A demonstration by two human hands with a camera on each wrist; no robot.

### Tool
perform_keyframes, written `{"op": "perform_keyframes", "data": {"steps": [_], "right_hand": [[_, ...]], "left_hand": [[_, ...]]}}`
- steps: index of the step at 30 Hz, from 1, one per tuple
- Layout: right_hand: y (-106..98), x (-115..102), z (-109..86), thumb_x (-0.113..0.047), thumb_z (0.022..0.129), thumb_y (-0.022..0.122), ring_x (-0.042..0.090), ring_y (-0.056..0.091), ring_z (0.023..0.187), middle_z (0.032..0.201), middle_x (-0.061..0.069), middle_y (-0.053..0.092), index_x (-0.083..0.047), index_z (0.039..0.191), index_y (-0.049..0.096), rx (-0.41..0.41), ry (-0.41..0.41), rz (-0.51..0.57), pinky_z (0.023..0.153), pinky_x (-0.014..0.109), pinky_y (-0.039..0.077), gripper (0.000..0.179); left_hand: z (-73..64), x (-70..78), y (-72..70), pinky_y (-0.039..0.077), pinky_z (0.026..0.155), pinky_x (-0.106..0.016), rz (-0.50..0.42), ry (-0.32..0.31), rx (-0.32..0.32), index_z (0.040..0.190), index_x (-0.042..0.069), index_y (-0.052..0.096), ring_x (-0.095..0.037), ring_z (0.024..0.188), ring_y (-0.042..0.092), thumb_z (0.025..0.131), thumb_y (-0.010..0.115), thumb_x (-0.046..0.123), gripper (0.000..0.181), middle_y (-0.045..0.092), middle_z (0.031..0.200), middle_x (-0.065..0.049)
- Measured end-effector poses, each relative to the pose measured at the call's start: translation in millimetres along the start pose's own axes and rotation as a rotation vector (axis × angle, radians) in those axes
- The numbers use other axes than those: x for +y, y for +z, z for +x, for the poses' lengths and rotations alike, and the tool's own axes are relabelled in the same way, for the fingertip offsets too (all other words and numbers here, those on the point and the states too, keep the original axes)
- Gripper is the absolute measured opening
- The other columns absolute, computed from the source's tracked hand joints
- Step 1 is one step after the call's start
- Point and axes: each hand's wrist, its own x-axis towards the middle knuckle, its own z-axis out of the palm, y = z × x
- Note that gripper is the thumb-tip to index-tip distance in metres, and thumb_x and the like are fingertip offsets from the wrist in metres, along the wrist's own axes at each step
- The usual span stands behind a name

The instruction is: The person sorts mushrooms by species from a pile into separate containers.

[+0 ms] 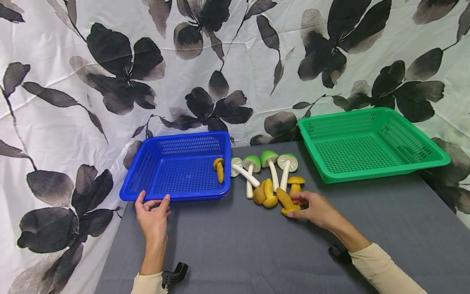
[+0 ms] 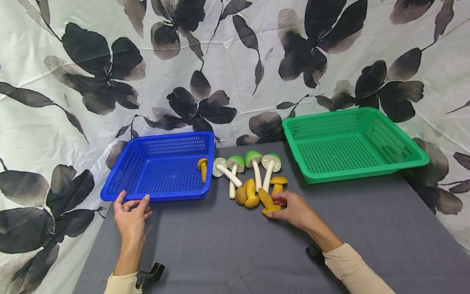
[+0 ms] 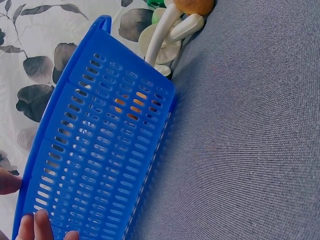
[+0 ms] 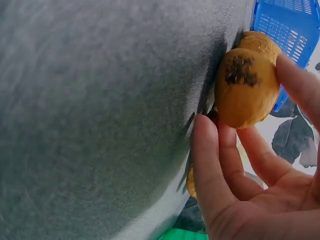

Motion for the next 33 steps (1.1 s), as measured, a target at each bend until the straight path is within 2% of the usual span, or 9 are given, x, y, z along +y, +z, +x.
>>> {"op": "perform_keyframes", "data": {"steps": [3,6,13,19,23,29,33], "right_hand": [[1.5,-0.7,-2.7,-0.033,0.078,0.089,0.024,0.064,0.102,0.112,0.011,0.069,0.006,0.127,0.063,-0.006,0.007,-0.07,0.09,0.042,0.053,0.068],[3.0,-1.5,-4.3,-0.036,0.077,0.089,0.023,0.063,0.101,0.111,0.011,0.069,0.007,0.127,0.062,-0.013,0.013,-0.096,0.088,0.042,0.053,0.071],[2.3,-2.6,-3.8,-0.035,0.08,0.088,0.021,0.064,0.1,0.114,0.011,0.068,0.003,0.126,0.064,0.001,-0.012,-0.078,0.085,0.035,0.054,0.064],[-5.2,-9.9,-2.5,-0.031,0.084,0.085,0.023,0.067,0.1,0.124,0.017,0.063,-0.002,0.128,0.064,0.016,-0.048,0.05,0.076,0.027,0.055,0.057],[-10.7,-16.3,-1.2,-0.023,0.088,0.082,0.028,0.068,0.106,0.137,0.021,0.054,-0.001,0.133,0.06,0.01,-0.052,0.177,0.078,0.026,0.056,0.055],[-13.8,-25.8,2.6,-0.001,0.094,0.067,0.039,0.064,0.109,0.139,0.029,0.046,0.007,0.14,0.047,-0.023,-0.013,0.406,0.081,0.036,0.063,0.051],[-14.6,-28.4,5.5,-0.004,0.097,0.065,0.042,0.063,0.11,0.135,0.029,0.049,0.005,0.145,0.045,-0.019,0.002,0.418,0.083,0.038,0.062,0.053]], "left_hand": [[-0.4,0.4,-0.5,0.06,0.061,-0.024,0.0,-0.003,-0.002,0.157,0.018,0.029,-0.014,0.07,0.066,0.089,0.081,0.017,0.086,0.055,0.103,-0.009],[-0.7,0.5,-0.8,0.06,0.061,-0.024,-0.005,-0.004,0.0,0.157,0.017,0.029,-0.011,0.068,0.066,0.089,0.081,0.016,0.085,0.055,0.102,-0.009],[-0.1,-0.9,-1.0,0.06,0.061,-0.024,-0.017,-0.004,0.005,0.156,0.016,0.03,-0.013,0.068,0.066,0.088,0.081,0.015,0.085,0.055,0.101,-0.009],[-0.1,-1.4,-1.0,0.06,0.061,-0.024,-0.002,-0.004,0.004,0.157,0.017,0.03,-0.014,0.069,0.067,0.088,0.081,0.016,0.085,0.055,0.102,-0.01],[-0.2,-0.6,-0.6,0.06,0.061,-0.024,-0.001,-0.001,0.003,0.157,0.017,0.03,-0.015,0.07,0.067,0.088,0.081,0.016,0.086,0.055,0.102,-0.009],[-0.8,-0.6,0.0,0.061,0.062,-0.024,0.018,0.0,0.013,0.156,0.019,0.032,-0.016,0.072,0.067,0.089,0.081,0.018,0.083,0.055,0.102,-0.007],[-0.5,-0.8,0.6,0.06,0.061,-0.023,0.004,0.008,0.014,0.156,0.018,0.032,-0.017,0.072,0.067,0.089,0.081,0.017,0.084,0.055,0.102,-0.007]]}}
